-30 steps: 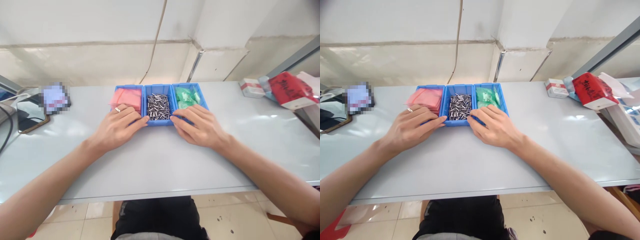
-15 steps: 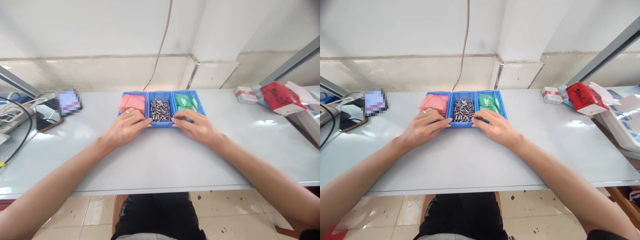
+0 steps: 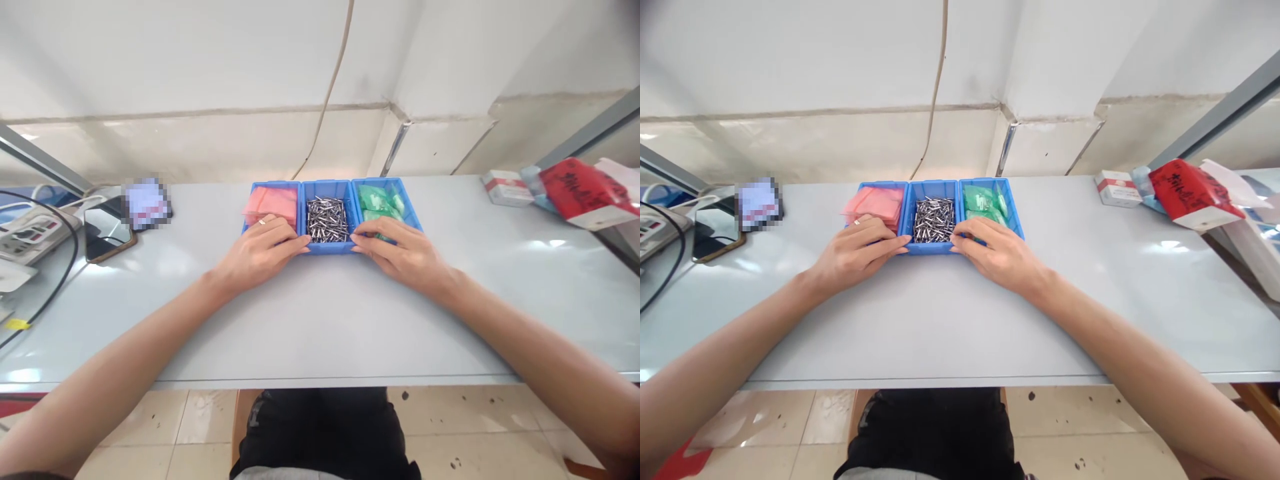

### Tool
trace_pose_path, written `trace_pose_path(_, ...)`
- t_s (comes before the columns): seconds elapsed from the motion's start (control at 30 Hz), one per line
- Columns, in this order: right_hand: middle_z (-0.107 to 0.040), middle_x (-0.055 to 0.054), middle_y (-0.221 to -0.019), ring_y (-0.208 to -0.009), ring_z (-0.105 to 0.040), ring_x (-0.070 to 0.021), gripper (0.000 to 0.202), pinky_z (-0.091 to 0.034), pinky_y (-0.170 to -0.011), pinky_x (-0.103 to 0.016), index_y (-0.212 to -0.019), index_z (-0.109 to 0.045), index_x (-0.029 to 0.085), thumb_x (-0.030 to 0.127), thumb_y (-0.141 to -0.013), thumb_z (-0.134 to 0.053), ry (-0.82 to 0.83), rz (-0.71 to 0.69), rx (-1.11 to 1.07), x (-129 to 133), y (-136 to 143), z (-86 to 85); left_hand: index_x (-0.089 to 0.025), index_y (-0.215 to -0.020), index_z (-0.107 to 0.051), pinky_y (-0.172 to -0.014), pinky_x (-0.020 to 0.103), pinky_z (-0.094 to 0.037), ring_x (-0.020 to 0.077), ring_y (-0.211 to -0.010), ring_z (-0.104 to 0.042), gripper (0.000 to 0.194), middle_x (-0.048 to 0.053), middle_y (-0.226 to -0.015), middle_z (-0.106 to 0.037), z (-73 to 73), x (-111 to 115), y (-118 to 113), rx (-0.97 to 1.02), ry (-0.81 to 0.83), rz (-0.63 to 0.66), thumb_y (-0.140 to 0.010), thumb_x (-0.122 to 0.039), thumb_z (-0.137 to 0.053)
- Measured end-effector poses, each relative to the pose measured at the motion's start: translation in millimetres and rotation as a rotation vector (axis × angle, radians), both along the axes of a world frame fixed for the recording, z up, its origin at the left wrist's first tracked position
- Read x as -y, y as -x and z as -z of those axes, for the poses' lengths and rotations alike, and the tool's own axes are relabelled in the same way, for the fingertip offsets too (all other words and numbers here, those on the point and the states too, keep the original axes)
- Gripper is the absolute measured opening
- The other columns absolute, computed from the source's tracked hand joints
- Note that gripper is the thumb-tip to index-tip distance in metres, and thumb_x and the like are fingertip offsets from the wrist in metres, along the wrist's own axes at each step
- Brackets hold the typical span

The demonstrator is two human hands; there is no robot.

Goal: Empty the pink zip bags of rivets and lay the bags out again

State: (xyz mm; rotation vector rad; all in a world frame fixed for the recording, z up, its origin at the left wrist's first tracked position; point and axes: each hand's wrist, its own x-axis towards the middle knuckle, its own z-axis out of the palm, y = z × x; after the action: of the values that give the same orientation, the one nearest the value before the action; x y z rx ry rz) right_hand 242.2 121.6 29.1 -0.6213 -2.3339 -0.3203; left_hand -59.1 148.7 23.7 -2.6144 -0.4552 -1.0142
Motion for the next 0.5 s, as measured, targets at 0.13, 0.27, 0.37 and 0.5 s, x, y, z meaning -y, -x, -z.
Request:
trace_pose_path(0.13,-0.073,-0.013,-0.103,-0.091,-0.069,-0.0202,0.009,-0.061,-0.081,-0.034,-0.103,-0.069,0.015,0.011,-0.096,-0.065,-0.012,0.006,0.010,-0.8,1.5,-0.8,-0.017,-0.121,-0.062,-0.073,0.032,-0.051,0.0151,-0.075,-0.057,0.025,0.003,-0.082,-0.067,-0.8,0.7,-0.2,-0.016,-0.022,-0.008,-0.096,-0.013,-0.065)
trace_pose_path(0.27,-0.073,-0.013,-0.102,-0.092,-0.070,-0.0212,0.007,-0.061,-0.082,-0.036,-0.102,-0.068,0.014,0.014,-0.095,-0.067,-0.034,0.011,0.020,-2.0,0.5,-1.1,-0.013,-0.117,-0.064,-0.072,0.034,-0.050,0.0166,-0.075,-0.060,0.022,0.004,-0.082,-0.067,-4.9,2.4,-1.4,-0.069,-0.093,-0.023,-0.095,-0.014,-0.067)
trace_pose_path(0.37,-0.074,-0.011,-0.103,-0.089,-0.069,-0.0213,0.013,-0.061,-0.079,-0.038,-0.107,-0.067,0.017,0.014,-0.094,-0.068,-0.082,0.040,0.039,-0.7,0.2,-3.8,-0.012,-0.115,-0.065,-0.071,0.035,-0.048,0.0175,-0.073,-0.060,0.024,0.004,-0.079,-0.068,-12.1,5.9,-1.3,-0.108,-0.227,-0.065,-0.092,-0.019,-0.072)
trace_pose_path(0.5,-0.074,-0.011,-0.104,-0.085,-0.067,-0.0209,0.030,-0.058,-0.073,-0.037,-0.117,-0.065,0.021,0.009,-0.090,-0.068,-0.188,0.061,0.000,3.1,2.9,-8.1,-0.017,-0.103,-0.066,-0.058,0.031,-0.039,0.0156,-0.067,-0.060,0.017,0.000,-0.071,-0.065,-22.0,6.9,7.8,0.006,-0.371,-0.141,-0.088,-0.020,-0.074)
